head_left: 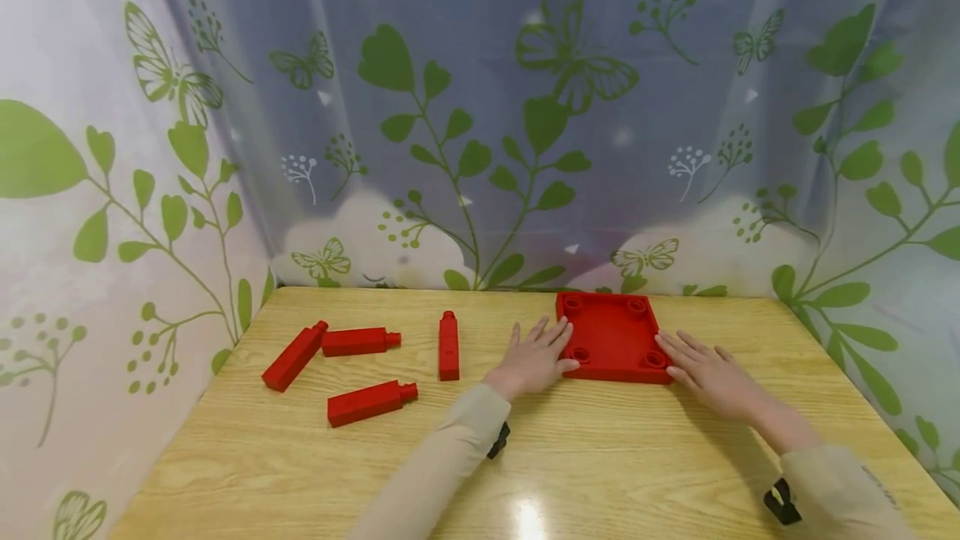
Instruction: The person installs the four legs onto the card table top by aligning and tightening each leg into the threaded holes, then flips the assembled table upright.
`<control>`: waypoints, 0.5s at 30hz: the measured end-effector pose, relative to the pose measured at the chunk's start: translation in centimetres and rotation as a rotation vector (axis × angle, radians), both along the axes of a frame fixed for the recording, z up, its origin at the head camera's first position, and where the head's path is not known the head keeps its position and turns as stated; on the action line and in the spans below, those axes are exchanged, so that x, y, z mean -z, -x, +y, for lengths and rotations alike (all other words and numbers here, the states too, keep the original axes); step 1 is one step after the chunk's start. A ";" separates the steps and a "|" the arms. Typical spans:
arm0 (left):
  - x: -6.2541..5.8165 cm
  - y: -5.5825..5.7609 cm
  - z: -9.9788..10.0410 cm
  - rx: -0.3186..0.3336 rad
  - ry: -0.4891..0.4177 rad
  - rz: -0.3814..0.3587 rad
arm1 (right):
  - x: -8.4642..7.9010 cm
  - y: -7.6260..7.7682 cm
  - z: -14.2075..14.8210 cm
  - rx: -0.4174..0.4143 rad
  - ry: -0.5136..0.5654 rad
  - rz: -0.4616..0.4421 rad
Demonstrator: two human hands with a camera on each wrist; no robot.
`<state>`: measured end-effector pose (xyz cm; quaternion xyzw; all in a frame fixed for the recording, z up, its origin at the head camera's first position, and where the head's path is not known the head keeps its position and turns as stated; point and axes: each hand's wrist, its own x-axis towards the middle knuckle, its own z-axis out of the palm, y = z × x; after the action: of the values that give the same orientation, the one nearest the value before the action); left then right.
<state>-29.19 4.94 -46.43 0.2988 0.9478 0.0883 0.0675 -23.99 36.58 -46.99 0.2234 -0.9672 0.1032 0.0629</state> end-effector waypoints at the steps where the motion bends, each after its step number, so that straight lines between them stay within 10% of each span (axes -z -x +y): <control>1: 0.0 0.0 -0.2 0.000 -0.003 -0.001 | 0.0 0.0 -0.1 -0.004 -0.002 0.005; 15: -0.3 -0.3 -2.7 -0.006 -0.024 -0.018 | 1.4 1.3 -1.8 -0.002 -0.041 0.008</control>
<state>-28.93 2.24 -46.14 0.2960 0.9469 0.1026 0.0722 -25.28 34.75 -48.44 0.2258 -0.9687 0.0826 0.0623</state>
